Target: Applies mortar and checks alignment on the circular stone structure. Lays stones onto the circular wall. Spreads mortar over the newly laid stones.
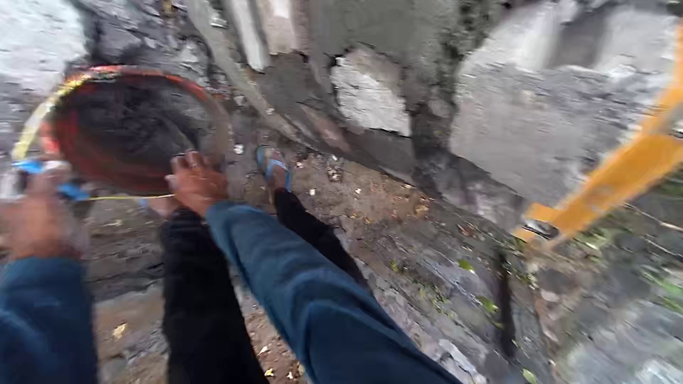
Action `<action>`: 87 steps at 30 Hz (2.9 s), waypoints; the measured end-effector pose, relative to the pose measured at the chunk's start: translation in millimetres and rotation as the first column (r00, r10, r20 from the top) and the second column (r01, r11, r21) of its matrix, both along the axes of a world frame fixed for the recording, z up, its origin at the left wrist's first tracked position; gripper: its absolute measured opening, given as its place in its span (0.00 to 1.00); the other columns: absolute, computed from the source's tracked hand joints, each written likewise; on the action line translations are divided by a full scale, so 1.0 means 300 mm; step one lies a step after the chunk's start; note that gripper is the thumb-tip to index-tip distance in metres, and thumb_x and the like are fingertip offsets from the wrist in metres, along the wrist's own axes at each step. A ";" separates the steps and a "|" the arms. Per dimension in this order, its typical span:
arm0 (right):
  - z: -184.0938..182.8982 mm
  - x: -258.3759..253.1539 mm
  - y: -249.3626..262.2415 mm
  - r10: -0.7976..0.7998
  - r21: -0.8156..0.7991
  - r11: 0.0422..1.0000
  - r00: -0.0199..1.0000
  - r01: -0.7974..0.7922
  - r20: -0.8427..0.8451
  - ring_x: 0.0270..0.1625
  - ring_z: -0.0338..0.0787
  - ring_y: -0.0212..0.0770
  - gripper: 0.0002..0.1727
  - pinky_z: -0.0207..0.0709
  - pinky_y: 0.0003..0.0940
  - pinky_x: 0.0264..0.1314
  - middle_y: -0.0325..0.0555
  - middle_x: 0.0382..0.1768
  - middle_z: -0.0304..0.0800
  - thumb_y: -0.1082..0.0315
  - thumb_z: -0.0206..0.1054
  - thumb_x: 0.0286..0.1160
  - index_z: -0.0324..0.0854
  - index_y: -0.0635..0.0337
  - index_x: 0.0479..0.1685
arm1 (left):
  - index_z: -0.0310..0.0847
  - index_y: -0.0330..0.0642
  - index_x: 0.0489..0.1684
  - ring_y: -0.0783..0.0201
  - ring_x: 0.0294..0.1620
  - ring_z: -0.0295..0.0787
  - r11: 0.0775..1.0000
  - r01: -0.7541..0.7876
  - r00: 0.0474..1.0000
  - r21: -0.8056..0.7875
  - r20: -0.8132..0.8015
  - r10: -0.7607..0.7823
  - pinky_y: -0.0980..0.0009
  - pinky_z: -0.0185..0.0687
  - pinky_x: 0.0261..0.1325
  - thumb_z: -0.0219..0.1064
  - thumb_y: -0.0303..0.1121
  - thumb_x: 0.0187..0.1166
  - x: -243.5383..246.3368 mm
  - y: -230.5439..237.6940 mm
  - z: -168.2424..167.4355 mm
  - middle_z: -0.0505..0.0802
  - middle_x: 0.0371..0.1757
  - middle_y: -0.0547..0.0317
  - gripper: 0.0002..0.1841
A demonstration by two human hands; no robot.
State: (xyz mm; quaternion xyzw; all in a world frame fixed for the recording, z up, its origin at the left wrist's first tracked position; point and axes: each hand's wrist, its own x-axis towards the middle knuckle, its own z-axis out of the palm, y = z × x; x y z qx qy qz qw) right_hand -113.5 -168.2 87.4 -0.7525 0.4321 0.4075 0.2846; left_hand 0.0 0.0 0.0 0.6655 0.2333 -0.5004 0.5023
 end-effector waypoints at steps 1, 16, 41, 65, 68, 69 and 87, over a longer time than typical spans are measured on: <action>-0.016 -0.003 0.007 0.019 -0.005 1.000 1.000 -0.019 -0.014 0.87 0.70 0.56 0.33 0.76 0.61 0.77 0.53 0.87 0.68 0.51 0.64 0.85 0.70 0.53 0.86 | 0.72 0.58 0.80 0.65 0.57 0.89 0.999 0.024 0.999 0.045 0.028 -0.026 0.58 0.87 0.60 0.67 0.54 0.81 0.010 -0.044 0.078 0.89 0.64 0.62 0.29; 0.122 0.087 -0.373 0.319 -0.054 0.944 0.944 -0.324 -0.086 0.55 0.91 0.71 0.27 0.81 0.68 0.54 0.69 0.53 0.90 0.51 0.57 0.89 0.77 0.59 0.77 | 0.66 0.51 0.88 0.47 0.67 0.87 0.803 0.583 0.759 0.127 0.269 -0.593 0.44 0.78 0.72 0.59 0.35 0.90 0.102 -0.176 0.201 0.87 0.71 0.43 0.26; -0.014 -0.168 -0.255 -0.116 0.453 0.884 0.993 0.118 -0.033 0.63 0.89 0.56 0.29 0.76 0.61 0.68 0.58 0.58 0.90 0.42 0.49 0.92 0.81 0.55 0.68 | 0.71 0.42 0.84 0.49 0.68 0.87 0.715 0.696 0.660 0.068 0.333 -0.674 0.48 0.77 0.72 0.63 0.31 0.87 0.015 -0.335 0.257 0.84 0.76 0.44 0.25; 0.142 -0.215 -0.244 -0.400 0.536 0.807 0.897 0.246 0.190 0.38 0.86 0.44 0.30 0.80 0.48 0.52 0.51 0.35 0.87 0.47 0.46 0.94 0.86 0.64 0.53 | 0.73 0.43 0.79 0.56 0.61 0.89 0.932 0.344 0.935 0.113 0.054 -0.351 0.53 0.87 0.61 0.73 0.36 0.79 0.192 -0.163 0.242 0.89 0.66 0.49 0.28; 0.420 -0.323 -0.285 -0.404 0.523 0.823 0.877 0.223 0.262 0.40 0.87 0.49 0.30 0.79 0.52 0.52 0.55 0.34 0.86 0.47 0.49 0.93 0.85 0.67 0.47 | 0.49 0.48 0.94 0.49 0.78 0.75 0.926 0.317 0.940 0.205 0.060 -0.335 0.41 0.79 0.68 0.72 0.39 0.79 0.154 -0.171 0.400 0.72 0.85 0.47 0.43; 0.528 -0.366 -0.297 -0.405 0.528 0.821 0.874 0.218 0.270 0.40 0.86 0.49 0.30 0.78 0.52 0.51 0.55 0.34 0.85 0.46 0.49 0.93 0.84 0.67 0.44 | 0.49 0.46 0.94 0.48 0.83 0.70 0.903 0.341 0.923 0.263 0.091 -0.375 0.41 0.73 0.75 0.71 0.41 0.79 0.138 -0.166 0.472 0.69 0.88 0.45 0.44; 1.521 -1.721 -0.879 -0.477 0.400 0.828 0.868 0.392 0.139 0.36 0.85 0.52 0.32 0.77 0.57 0.45 0.54 0.29 0.82 0.40 0.49 0.90 0.84 0.62 0.42 | 0.57 0.38 0.87 0.44 0.73 0.79 1.000 0.010 0.944 0.020 -0.329 -0.003 0.43 0.77 0.69 0.29 0.61 0.92 -1.193 -0.969 1.429 0.78 0.78 0.38 0.38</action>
